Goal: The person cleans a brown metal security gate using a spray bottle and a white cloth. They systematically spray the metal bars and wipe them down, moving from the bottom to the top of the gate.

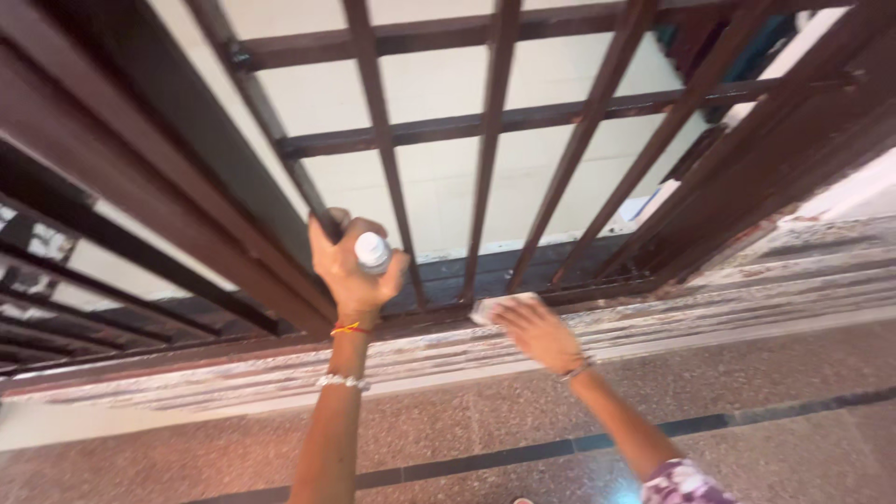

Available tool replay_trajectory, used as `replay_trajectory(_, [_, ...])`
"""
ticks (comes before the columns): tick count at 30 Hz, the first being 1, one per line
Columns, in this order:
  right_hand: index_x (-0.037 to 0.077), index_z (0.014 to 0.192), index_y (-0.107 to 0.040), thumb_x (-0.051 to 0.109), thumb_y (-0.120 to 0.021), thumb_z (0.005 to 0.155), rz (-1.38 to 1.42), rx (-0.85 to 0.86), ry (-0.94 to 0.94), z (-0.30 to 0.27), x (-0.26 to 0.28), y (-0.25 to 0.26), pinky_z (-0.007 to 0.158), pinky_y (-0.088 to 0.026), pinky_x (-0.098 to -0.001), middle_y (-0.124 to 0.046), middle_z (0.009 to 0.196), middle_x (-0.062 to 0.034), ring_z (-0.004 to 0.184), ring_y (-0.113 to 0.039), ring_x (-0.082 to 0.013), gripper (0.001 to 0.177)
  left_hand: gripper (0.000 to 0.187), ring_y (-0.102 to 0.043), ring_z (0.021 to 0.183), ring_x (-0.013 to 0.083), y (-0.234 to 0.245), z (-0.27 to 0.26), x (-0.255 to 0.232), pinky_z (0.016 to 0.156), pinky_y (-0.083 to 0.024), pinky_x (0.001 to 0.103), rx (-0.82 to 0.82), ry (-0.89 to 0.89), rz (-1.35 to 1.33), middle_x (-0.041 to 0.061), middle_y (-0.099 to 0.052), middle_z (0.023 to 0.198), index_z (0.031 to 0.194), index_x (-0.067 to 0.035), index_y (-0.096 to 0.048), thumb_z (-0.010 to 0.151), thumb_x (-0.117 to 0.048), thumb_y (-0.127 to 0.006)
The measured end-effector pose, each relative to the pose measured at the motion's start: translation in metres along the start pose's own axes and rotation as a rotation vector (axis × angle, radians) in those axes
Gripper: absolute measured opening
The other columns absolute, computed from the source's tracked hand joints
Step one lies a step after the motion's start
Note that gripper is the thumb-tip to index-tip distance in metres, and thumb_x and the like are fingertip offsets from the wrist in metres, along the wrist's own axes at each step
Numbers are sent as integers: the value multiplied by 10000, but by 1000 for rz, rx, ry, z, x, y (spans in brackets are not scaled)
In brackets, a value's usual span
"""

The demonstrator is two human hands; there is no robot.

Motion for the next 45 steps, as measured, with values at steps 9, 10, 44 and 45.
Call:
replay_trajectory(9, [39,1575,-194,197,-405,999,-380,605,246,-190,-166,-43,1249,-112,-463,-139,1702,-47,1541,-180,-234,634,316,-513,882,288,-5,-4,6,738,-451,405,-26,3,0,117,-450,928,774,-68,-674,547,-268,-762])
replay_trajectory(10, [-19,1571,-206,189,-398,1009,-420,676,283,-194,-165,-47,1245,-107,-469,-125,1713,-66,1549,-171,-250,629,308,-517,884,288,-5,-4,5,736,-454,404,-30,7,-8,119,-451,934,769,-71,-672,544,-266,-752])
replay_trajectory(44, [54,1600,-78,135,-471,959,-397,690,417,-188,-197,-18,1226,-130,-427,-50,1694,-59,1524,-101,-198,756,333,-538,899,305,-4,-5,10,741,-470,432,-39,-18,10,135,-472,950,785,-89,-686,556,-316,-770])
replay_trajectory(45, [25,1589,-94,149,-456,975,-381,708,421,-193,-199,-21,1228,-130,-425,-60,1696,-69,1525,-107,-206,724,337,-533,898,305,-4,-6,10,741,-466,433,-38,-22,9,133,-469,944,791,-86,-690,566,-321,-779])
Point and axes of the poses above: each hand's wrist, its own z-axis towards the middle knuckle, its own y-axis out of the back of the hand, x = y × z, the point moved 10 cm from there along z, towards the middle knuckle
